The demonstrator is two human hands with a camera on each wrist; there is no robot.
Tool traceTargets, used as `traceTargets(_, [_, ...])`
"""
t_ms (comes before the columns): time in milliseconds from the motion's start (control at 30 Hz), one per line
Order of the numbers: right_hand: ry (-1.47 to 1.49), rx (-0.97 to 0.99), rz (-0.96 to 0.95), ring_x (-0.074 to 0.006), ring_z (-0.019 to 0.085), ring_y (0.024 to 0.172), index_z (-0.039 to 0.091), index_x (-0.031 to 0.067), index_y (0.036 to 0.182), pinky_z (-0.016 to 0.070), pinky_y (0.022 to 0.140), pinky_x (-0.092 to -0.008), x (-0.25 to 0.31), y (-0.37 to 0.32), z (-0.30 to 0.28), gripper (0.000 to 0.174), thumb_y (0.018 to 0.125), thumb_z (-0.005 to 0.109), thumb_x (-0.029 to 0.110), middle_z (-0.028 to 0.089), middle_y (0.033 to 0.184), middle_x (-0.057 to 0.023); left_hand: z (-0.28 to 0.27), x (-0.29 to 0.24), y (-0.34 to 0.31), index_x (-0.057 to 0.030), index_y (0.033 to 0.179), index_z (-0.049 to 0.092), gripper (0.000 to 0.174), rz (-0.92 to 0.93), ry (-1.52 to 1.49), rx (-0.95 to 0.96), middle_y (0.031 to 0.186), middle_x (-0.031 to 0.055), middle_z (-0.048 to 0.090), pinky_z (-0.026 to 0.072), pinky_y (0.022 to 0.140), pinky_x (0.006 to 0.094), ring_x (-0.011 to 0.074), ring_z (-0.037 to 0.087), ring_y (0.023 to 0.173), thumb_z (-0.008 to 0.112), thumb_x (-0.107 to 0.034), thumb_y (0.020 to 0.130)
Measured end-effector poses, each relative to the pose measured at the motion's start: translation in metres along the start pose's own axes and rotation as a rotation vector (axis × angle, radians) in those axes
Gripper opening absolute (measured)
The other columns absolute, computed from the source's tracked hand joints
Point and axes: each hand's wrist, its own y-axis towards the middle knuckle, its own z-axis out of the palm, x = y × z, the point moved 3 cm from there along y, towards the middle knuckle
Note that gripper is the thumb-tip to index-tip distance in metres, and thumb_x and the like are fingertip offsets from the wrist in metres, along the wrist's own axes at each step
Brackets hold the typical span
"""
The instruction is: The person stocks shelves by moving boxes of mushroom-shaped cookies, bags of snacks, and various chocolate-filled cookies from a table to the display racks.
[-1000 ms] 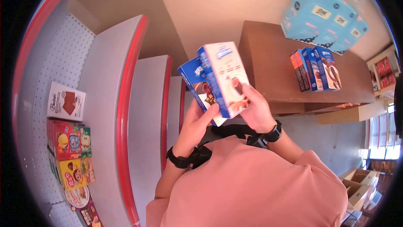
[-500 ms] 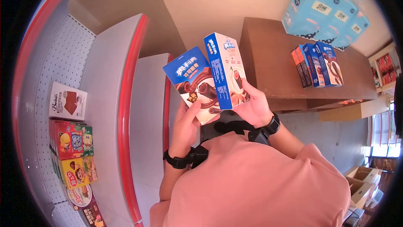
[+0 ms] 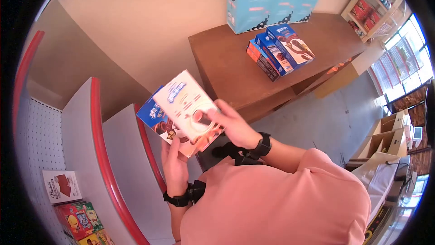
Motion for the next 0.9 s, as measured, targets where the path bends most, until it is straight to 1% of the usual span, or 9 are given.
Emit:
traceTargets(100, [0.151, -0.174, -0.003, -0.0118, 0.063, 0.097, 0.053, 0.003, 0.12, 0.0505, 0.078, -0.0255, 0.012, 0.006, -0.038, 0.031, 0.099, 0.053, 0.026, 0.062, 0.116, -0.0068, 0.006, 0.003, 0.005, -0.0026, 0.137, 0.037, 0.04, -0.015, 0.024, 0.05, 0.13, 0.0116, 0.054, 0.0559, 0.088, 0.0461, 0.0258, 0.06, 0.113, 0.044, -0.018, 0.1])
traceTargets(200, [-0.082, -0.451, -0.075, -0.0067, 0.059, 0.066, 0.06, 0.0057, 0.101, 0.0442, 0.051, -0.0208, 0.035, 0.012, -0.071, 0.028, 0.095, 0.061, 0.033, 0.064, 0.082, -0.0003, 0.01, 0.005, 0.01, -0.0037, 0.137, 0.037, 0.041, -0.03, 0.049, 0.056, 0.129, 0.0123, 0.056, 0.0552, 0.089, 0.0459, 0.0267, 0.061, 0.113, 0.045, -0.018, 0.099])
traceTargets(300, [-0.243, -0.431, -0.135, -0.0052, 0.059, 0.064, 0.061, 0.0032, 0.1, 0.043, 0.05, -0.0203, 0.046, 0.02, -0.102, 0.029, 0.093, 0.063, 0.032, 0.062, 0.076, 0.0024, 0.013, 0.012, 0.012, -0.0027, 0.135, 0.039, 0.04, -0.024, 0.101, 0.087, 0.129, 0.0135, 0.056, 0.0549, 0.09, 0.0452, 0.0268, 0.061, 0.113, 0.047, -0.014, 0.097])
traceTargets(400, [-0.554, -0.448, -0.151, -0.0135, 0.06, 0.067, 0.061, -0.0024, 0.104, 0.0469, 0.054, -0.027, 0.059, 0.02, -0.103, 0.033, 0.09, 0.067, 0.027, 0.062, 0.081, -0.0053, 0.015, 0.014, 0.011, -0.0015, 0.134, 0.041, 0.041, -0.026, 0.117, 0.071, 0.128, 0.0141, 0.056, 0.0549, 0.09, 0.0439, 0.0269, 0.061, 0.113, 0.05, -0.011, 0.095])
traceTargets(467, [-1.394, -0.628, -0.623, -0.0264, 0.06, 0.079, 0.06, -0.0057, 0.107, 0.0496, 0.069, -0.0356, 0.072, 0.01, -0.093, 0.037, 0.085, 0.07, 0.022, 0.06, 0.09, -0.0159, 0.016, 0.014, 0.011, -0.0004, 0.133, 0.041, 0.041, -0.05, 0.123, 0.064, 0.128, 0.0141, 0.056, 0.0549, 0.091, 0.0434, 0.027, 0.06, 0.113, 0.051, -0.01, 0.094])
traceTargets(500, [-1.432, -0.656, -0.572, -0.0351, 0.055, 0.094, 0.061, -0.0046, 0.106, 0.0458, 0.084, -0.0416, 0.08, 0.002, -0.084, 0.035, 0.081, 0.071, 0.019, 0.057, 0.099, -0.0218, 0.015, 0.013, 0.011, -0.0004, 0.133, 0.041, 0.041, -0.049, 0.122, 0.067, 0.128, 0.0141, 0.056, 0.0549, 0.091, 0.0434, 0.027, 0.06, 0.113, 0.051, -0.01, 0.094])
traceTargets(667, [-1.65, -0.789, -0.904, -0.035, 0.053, 0.101, 0.06, 0.0, 0.112, 0.0438, 0.086, -0.044, 0.143, -0.019, -0.088, 0.041, 0.079, 0.074, 0.02, 0.054, 0.109, -0.0191, 0.009, 0.012, 0.012, -0.0014, 0.134, 0.039, 0.042, -0.058, 0.063, 0.02, 0.127, 0.0129, 0.055, 0.0578, 0.086, 0.039, 0.0245, 0.062, 0.109, 0.052, -0.006, 0.094])
traceTargets(800, [-1.762, -1.124, -0.642, -0.0377, 0.05, 0.115, 0.05, 0.001, 0.129, 0.0406, 0.098, -0.0466, 0.183, -0.016, -0.14, 0.075, 0.072, 0.08, 0.039, 0.052, 0.124, -0.0236, 0.006, 0.01, 0.008, -0.0024, 0.136, 0.038, 0.043, -0.038, 0.044, 0.014, 0.127, 0.0127, 0.055, 0.0576, 0.087, 0.0394, 0.0246, 0.062, 0.11, 0.051, -0.006, 0.095])
traceTargets(900, [-1.52, -0.931, -0.44, -0.0385, 0.048, 0.121, 0.045, -0.0006, 0.132, 0.0396, 0.101, -0.0465, 0.18, -0.011, -0.169, 0.087, 0.068, 0.081, 0.046, 0.05, 0.127, -0.0261, 0.005, 0.009, 0.009, -0.003, 0.137, 0.037, 0.044, -0.031, 0.027, 0.012, 0.129, 0.0129, 0.054, 0.0574, 0.087, 0.0396, 0.025, 0.061, 0.111, 0.05, -0.006, 0.095])
